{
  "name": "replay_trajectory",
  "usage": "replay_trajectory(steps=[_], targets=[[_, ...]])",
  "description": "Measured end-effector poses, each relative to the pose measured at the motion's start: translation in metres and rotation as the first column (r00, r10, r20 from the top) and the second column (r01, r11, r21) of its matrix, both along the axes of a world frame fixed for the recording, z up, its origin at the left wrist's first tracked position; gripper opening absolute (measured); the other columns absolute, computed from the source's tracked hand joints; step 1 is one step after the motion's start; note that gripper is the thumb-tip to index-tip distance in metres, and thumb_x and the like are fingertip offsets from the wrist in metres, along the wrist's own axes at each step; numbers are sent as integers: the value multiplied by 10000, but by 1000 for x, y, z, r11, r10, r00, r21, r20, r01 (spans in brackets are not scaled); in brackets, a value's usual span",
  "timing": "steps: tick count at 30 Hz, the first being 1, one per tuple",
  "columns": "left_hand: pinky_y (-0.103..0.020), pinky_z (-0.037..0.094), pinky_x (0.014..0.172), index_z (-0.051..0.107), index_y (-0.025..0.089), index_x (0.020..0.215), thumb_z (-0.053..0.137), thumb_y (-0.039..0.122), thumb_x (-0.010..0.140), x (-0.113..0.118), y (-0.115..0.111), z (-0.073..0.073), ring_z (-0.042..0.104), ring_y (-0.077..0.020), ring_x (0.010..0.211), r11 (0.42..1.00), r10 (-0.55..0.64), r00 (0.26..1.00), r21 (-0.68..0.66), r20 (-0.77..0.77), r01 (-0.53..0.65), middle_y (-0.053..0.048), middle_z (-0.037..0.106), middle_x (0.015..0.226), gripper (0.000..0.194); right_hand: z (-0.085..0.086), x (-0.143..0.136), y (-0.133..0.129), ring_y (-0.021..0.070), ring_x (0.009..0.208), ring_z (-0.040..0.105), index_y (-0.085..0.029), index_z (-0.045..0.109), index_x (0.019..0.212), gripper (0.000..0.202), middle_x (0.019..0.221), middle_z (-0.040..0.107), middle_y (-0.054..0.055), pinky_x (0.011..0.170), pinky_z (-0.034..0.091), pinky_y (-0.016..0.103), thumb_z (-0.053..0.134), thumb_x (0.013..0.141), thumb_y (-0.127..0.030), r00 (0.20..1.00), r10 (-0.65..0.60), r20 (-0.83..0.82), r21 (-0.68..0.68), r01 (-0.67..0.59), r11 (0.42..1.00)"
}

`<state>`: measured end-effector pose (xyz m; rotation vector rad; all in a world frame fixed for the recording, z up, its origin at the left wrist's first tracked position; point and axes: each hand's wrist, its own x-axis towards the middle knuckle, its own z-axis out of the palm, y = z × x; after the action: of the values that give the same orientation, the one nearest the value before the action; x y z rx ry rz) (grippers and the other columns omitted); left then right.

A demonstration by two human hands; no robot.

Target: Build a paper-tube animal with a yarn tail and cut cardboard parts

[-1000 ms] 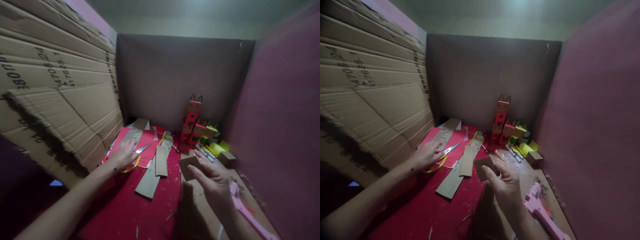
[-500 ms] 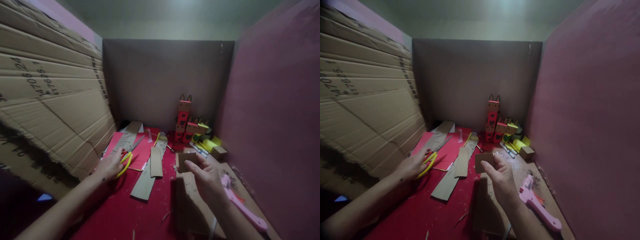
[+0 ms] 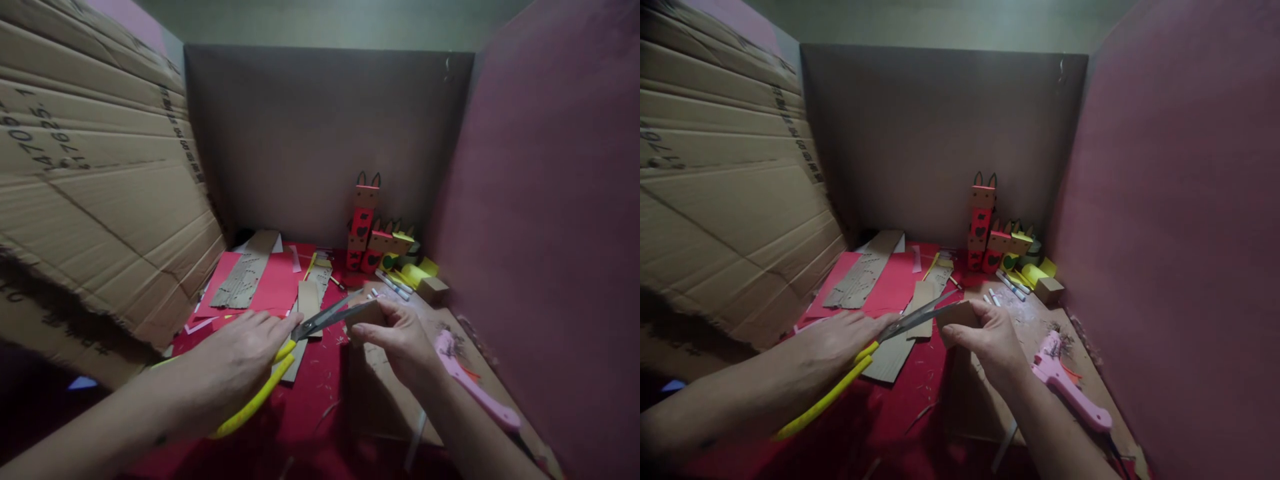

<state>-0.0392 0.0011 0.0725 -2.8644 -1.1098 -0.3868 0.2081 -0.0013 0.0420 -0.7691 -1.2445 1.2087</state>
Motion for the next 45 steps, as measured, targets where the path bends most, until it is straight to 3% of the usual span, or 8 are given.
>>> replay_trajectory(steps=[11, 30, 34, 39, 45], targets=[[-346, 405, 815, 396, 200, 1286, 423, 186, 805, 4, -5, 1, 547, -235, 949, 999, -31, 996, -35, -84, 28, -106, 600, 1053, 482, -1, 1, 1, 97, 547, 566, -179, 704, 782, 161, 617, 639, -7, 537, 478, 228, 737, 625, -166, 997, 83, 4, 28, -83, 996], [-361, 388, 813, 413, 201, 1260, 430, 186, 814, 1, -6, -8, 550, -240, 917, 999, -34, 995, -1, -93, 34, -109, 601, 1049, 447, -6, 5, -1, 101, 550, 562, -173, 710, 807, 173, 623, 650, 4, 554, 457, 237, 740, 638, -198, 991, 126, 42, 15, -127, 992], [-347, 403, 775, 461, 200, 1205, 412, 223, 831, 6, -6, -5, 561, -225, 845, 998, -35, 998, -50, -57, 32, -99, 613, 977, 378, -5, 4, -2, 105, 544, 559, -178, 712, 806, 182, 614, 646, -2, 548, 464, 243, 743, 628, -198, 991, 123, 57, 7, -123, 992], [-359, 404, 799, 440, 195, 1235, 415, 235, 829, 7, -8, 0, 555, -237, 903, 996, -53, 997, -77, -61, 48, -110, 607, 1037, 409, -6, 4, -1, 98, 541, 553, -187, 711, 806, 171, 600, 639, -13, 546, 465, 233, 730, 636, -181, 991, 123, 51, 17, -124, 992], [-360, 398, 808, 434, 204, 1247, 450, 240, 799, 5, -2, -11, 558, -241, 909, 998, -37, 998, -47, -43, 35, -109, 607, 1049, 450, -7, 4, -1, 100, 544, 557, -194, 709, 788, 162, 605, 643, -12, 546, 462, 236, 737, 629, -185, 993, 109, 49, 19, -110, 994]])
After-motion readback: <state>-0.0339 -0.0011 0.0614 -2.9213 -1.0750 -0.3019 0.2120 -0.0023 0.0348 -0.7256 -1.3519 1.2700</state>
